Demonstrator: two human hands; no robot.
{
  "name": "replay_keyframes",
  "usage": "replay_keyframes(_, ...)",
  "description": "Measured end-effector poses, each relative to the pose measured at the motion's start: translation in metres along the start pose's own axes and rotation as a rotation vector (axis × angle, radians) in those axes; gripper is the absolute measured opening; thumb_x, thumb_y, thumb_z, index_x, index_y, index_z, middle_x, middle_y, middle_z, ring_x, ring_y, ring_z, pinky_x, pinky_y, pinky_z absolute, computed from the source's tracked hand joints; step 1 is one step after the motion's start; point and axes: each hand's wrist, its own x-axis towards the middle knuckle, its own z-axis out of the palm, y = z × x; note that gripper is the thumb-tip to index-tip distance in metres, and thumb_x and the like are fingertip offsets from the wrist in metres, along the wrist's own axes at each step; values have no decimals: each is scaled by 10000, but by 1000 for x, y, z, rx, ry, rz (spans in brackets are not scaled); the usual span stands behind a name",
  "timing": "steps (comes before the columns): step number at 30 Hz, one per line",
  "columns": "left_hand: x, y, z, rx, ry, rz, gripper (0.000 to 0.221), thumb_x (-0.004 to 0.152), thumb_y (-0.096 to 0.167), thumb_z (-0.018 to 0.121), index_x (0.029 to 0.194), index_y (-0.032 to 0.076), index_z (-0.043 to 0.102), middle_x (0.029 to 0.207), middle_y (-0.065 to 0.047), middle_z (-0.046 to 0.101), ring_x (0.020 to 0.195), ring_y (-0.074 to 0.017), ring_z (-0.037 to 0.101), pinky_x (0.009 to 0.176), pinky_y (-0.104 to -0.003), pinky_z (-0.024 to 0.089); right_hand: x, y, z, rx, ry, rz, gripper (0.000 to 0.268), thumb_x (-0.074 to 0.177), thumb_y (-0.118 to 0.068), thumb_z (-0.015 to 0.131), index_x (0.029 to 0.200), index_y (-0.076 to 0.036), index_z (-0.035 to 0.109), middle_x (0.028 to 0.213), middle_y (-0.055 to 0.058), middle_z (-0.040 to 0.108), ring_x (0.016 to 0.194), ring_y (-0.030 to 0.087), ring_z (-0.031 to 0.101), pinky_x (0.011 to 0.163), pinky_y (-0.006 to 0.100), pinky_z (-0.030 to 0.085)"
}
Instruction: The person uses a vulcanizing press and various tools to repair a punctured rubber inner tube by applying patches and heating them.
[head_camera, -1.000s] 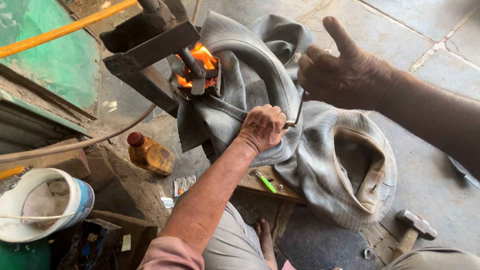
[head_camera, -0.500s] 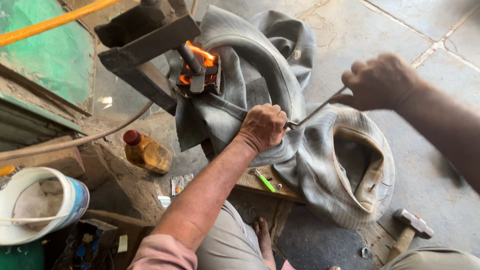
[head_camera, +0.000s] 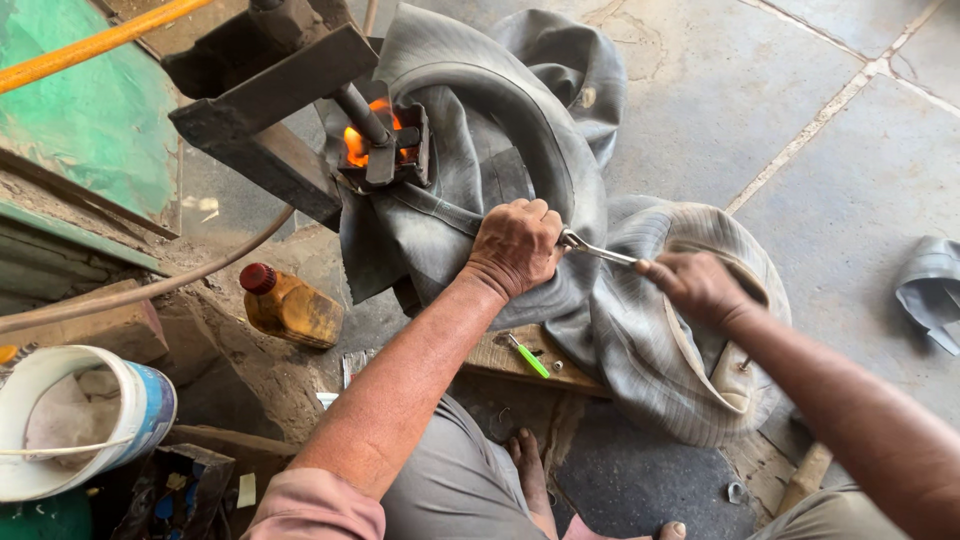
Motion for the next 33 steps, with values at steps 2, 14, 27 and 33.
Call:
replay_keyframes(2,-2,0,1,14,12,1,275,740,271,849,717,119,620,733,-55,598,726,-231,657,648,-380,536,-8,0,24,195,-18,47,769,923,-760,347,648,-99,628,574,50,578,563,206,561,607,377,508)
replay_keyframes(14,-3,0,4,81,24,12,265,769,275,825,734,121,612,738,-48,598,717,-210,639,636,-373,530,-57,-80,113,1326,-343,527,664,931,-777,430,681,-162,428,577,-22,376,438,116,265,395,292,189)
replay_keyframes(27,-3,2,7,200,35,38,203,875,237,728,745,132,613,748,-68,611,721,-229,645,645,-392,536,-89,-155,99,1730,-567,726,702,881,-844,408,748,-162,507,600,-19,385,431,107,277,385,262,208)
replay_keyframes(33,1,7,0,220,-3,7,250,811,300,787,725,141,616,752,-53,621,731,-221,658,644,-392,542,-79,-86,88,984,-64,311,570,995,-599,524,872,-77,718,715,85,627,594,170,558,537,327,451)
